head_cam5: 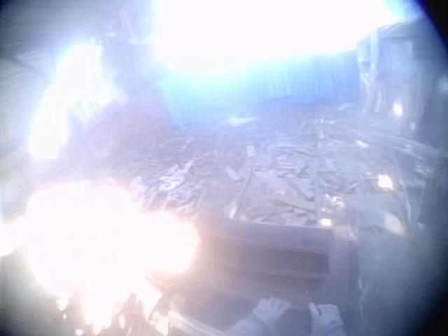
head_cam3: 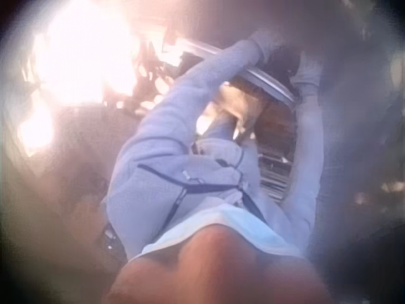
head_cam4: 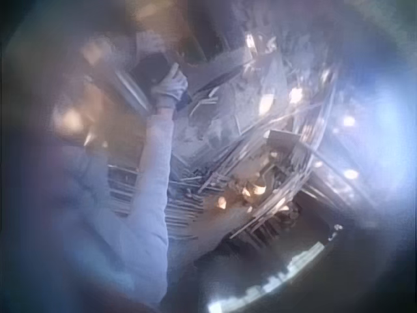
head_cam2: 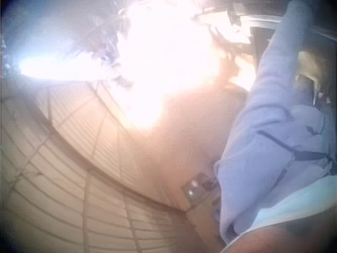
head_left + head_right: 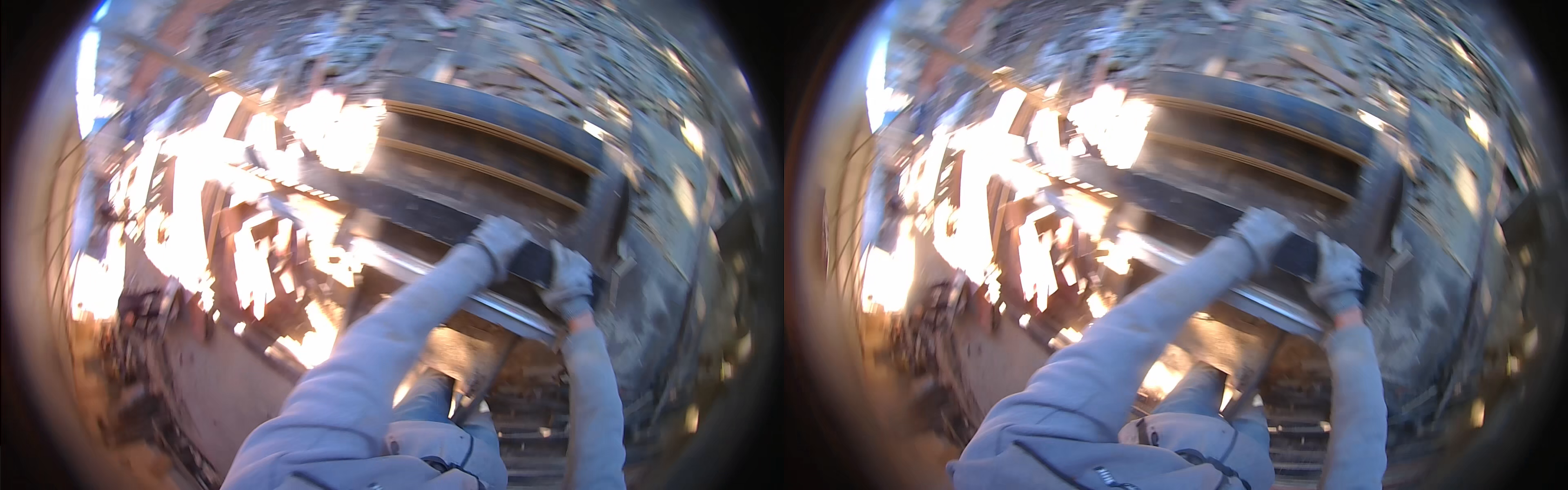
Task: The person repeatedly places thin wooden strips onto a manual cutting machine, aligns them against a guide, and cuts them to length. The cut pieces are stacked on the table while the process continues.
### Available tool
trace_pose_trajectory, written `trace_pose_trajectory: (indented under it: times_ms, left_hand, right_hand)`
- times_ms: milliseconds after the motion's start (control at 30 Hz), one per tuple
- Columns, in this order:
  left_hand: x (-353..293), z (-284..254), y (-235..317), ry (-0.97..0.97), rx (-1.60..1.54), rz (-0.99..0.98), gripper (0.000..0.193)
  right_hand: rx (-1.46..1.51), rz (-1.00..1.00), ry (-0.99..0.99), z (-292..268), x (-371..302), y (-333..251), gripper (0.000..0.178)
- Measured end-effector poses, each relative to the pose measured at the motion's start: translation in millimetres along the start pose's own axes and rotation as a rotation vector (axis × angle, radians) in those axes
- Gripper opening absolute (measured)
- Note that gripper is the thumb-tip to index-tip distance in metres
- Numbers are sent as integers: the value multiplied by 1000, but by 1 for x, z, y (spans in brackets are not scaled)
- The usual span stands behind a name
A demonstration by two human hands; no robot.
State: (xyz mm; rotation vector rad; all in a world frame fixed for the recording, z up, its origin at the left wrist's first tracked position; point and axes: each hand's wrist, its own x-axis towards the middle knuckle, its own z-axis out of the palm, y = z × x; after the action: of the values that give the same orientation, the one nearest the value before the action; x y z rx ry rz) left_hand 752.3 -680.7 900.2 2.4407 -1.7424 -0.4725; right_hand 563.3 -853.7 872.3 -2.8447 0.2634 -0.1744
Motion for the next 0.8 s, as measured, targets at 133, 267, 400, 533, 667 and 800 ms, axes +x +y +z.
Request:
trace_pose_trajectory:
  times_ms: [133,267,400,533,667,800]
  left_hand:
    - [-27,28,17,60,184,62,82]
    - [-68,72,34,45,120,64,91]
    - [-134,114,66,31,130,57,96]
    - [-189,136,90,83,199,28,97]
    - [-228,162,108,-45,252,14,90]
    - [-237,171,116,51,284,-12,79]
  right_hand:
    - [-80,-181,130,-4,-60,16,122]
    - [-400,-125,276,-2,-198,69,50]
    - [37,533,-50,52,-324,87,85]
    - [355,613,-391,76,-322,39,86]
    - [472,524,-413,43,-313,-31,87]
    - [489,508,-429,19,-320,-61,88]
